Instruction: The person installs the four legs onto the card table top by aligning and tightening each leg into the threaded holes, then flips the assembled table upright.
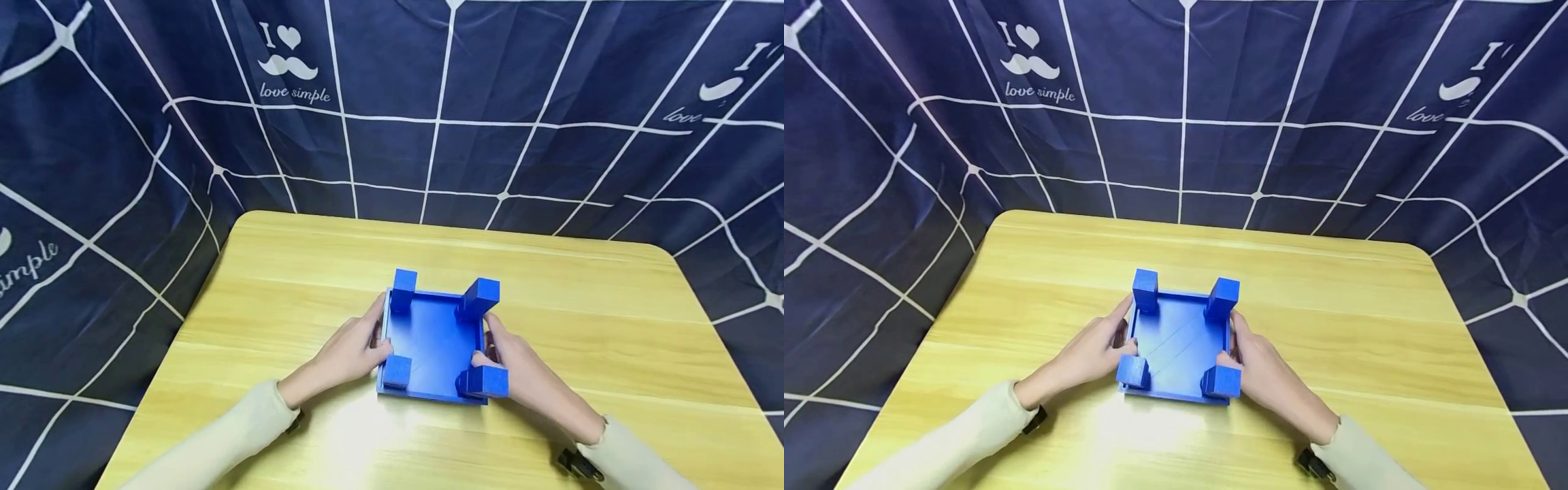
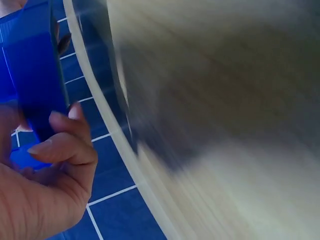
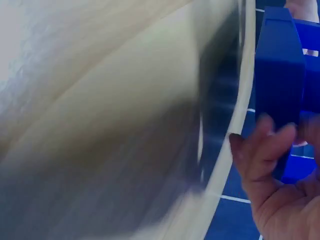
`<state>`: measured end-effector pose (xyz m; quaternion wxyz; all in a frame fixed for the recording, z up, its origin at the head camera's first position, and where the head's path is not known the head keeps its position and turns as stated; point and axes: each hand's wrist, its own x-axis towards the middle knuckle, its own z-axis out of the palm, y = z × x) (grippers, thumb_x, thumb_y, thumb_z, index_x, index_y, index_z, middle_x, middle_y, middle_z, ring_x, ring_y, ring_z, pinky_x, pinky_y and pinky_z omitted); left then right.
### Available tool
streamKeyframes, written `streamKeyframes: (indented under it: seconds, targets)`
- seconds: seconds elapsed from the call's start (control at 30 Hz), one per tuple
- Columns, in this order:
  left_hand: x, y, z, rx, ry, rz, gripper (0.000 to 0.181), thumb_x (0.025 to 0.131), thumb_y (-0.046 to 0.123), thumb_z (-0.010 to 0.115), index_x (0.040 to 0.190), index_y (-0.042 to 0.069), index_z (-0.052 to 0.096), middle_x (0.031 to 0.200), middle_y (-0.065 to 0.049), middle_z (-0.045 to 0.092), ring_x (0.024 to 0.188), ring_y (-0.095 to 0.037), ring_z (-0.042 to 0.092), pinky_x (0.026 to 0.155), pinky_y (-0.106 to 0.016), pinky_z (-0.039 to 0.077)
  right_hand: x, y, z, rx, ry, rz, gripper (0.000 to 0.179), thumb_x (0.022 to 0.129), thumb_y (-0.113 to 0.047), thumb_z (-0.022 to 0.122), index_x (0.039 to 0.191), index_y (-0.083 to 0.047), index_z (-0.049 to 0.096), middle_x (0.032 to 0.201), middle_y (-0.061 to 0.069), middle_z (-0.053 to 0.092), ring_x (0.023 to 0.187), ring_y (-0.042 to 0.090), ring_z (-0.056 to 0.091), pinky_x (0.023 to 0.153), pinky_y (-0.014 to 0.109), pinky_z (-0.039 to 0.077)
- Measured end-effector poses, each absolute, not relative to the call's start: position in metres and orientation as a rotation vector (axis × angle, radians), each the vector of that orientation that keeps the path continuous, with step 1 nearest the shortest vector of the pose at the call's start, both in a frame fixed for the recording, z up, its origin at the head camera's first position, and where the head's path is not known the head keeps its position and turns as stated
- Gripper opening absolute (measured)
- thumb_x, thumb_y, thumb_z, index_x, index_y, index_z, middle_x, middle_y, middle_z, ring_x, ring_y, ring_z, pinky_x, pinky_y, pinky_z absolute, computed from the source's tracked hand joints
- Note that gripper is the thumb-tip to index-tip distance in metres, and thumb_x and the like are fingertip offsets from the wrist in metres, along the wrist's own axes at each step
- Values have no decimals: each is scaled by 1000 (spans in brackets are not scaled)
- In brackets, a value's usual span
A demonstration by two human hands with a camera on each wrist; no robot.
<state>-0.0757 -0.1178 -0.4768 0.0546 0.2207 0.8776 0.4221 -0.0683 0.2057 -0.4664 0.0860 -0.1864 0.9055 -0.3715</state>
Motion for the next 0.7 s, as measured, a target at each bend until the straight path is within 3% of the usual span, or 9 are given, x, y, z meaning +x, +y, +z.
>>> streamKeyframes:
  seconds: [0.17,0.3,0.43,0.57,0.7]
  targets:
    - [-73,-115,-474,573,2673,1421,90,91,9,71,169,-6,28,85,8,61,67,-6,55,58,-27,49,-66,206,-462,-496,2704,-1217,36,102,-10,65,135,-7,49,101,6,67,86,19,61,74,33,53]
    - [-72,-113,-472,428,2606,1536,72,93,9,73,158,-8,48,88,4,65,69,-9,60,63,-27,52,-64,206,-461,-457,2665,-1288,24,104,-9,65,125,-6,54,90,4,64,76,13,58,67,30,51]
    - [-72,-114,-470,320,2460,1658,39,93,6,75,130,-7,68,84,2,62,70,-10,57,65,-23,50,-64,207,-460,-392,2524,-1441,14,107,-10,67,110,-4,55,75,-1,48,60,10,47,54,25,41]
    - [-72,-115,-468,232,2333,1754,18,92,2,77,107,-3,68,82,1,59,72,-10,54,65,-20,47,-64,208,-461,-373,2491,-1473,24,106,-12,70,90,-7,52,74,-5,46,63,8,46,57,26,39]
    - [-72,-114,-467,213,2344,1764,15,93,2,77,105,-3,69,84,-1,63,73,-12,58,67,-20,51,-64,209,-458,-386,2541,-1434,28,106,-15,69,86,-9,51,75,-4,45,73,11,50,65,29,40]
